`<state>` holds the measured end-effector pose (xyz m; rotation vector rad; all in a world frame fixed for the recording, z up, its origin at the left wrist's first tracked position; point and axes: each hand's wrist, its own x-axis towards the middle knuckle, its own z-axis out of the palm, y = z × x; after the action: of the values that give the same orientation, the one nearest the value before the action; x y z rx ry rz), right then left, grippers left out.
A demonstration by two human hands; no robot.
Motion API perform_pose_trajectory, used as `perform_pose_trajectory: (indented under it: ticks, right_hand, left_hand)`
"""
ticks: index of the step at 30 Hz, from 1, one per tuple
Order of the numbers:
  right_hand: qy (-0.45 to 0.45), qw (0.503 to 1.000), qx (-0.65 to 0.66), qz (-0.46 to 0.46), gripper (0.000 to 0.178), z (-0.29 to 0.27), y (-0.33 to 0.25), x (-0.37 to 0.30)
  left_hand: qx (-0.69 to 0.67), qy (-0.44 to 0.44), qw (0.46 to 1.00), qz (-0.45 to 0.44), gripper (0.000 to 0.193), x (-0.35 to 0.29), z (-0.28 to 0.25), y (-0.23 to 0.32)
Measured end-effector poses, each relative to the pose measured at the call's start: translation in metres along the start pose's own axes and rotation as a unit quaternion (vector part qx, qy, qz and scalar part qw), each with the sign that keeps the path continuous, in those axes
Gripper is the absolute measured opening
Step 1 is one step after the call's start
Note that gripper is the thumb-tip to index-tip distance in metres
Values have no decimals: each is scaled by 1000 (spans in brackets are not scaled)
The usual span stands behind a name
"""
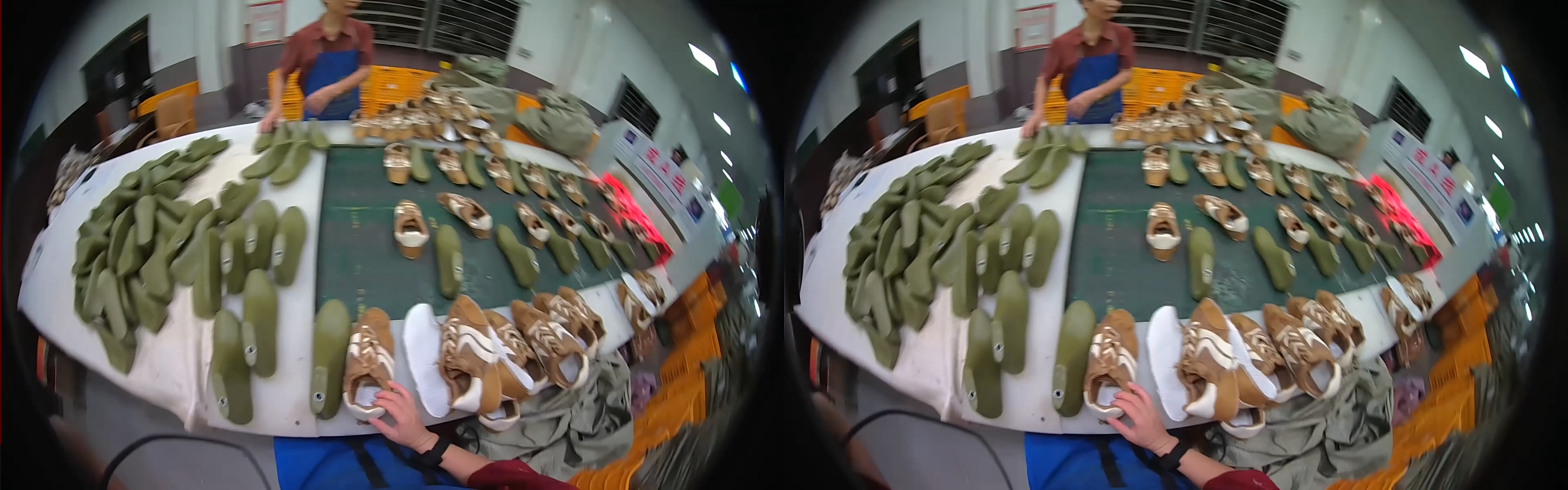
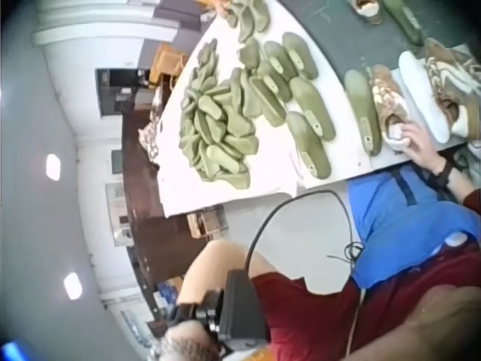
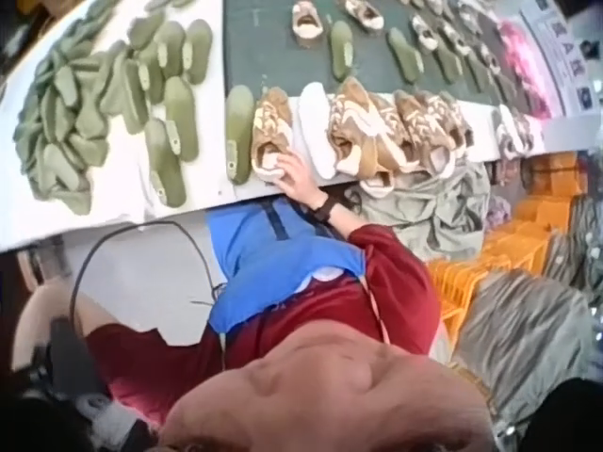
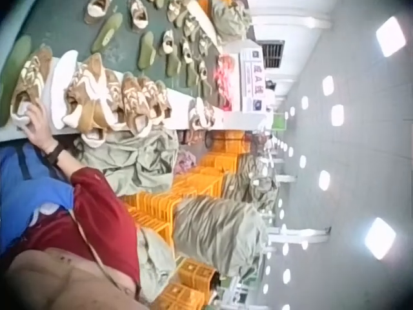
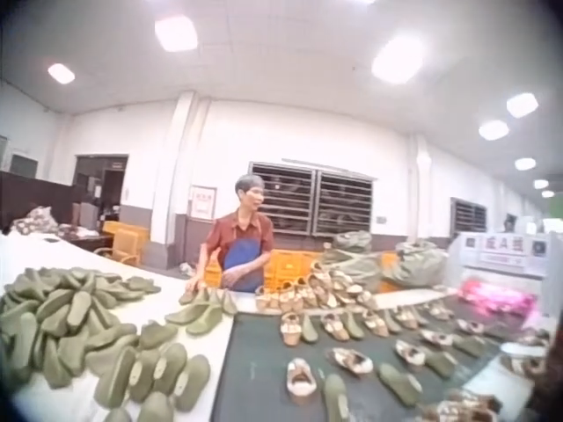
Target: The recorder is assembling shoes by placing them onto green shoe lasts on a factory production table.
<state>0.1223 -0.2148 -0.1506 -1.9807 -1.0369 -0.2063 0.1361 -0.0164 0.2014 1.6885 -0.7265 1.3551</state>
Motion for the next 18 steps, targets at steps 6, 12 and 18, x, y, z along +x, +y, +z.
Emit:
perform_pose_trajectory:
  ticks: [6, 12, 18]
  right_hand:
    - [-22, 999, 35, -2, 37, -7, 0, 1]
    - [-20, 1000, 14, 7, 36, -2, -6, -5]
    - [-9, 999, 23, -33, 35, 8, -6, 4]
  left_hand:
    - [-67, 53, 995, 46, 59, -1, 30, 2]
    - [-82, 121, 983, 107, 58, -11, 17, 17]
    - [-92, 139, 979, 117, 56, -36, -9, 37]
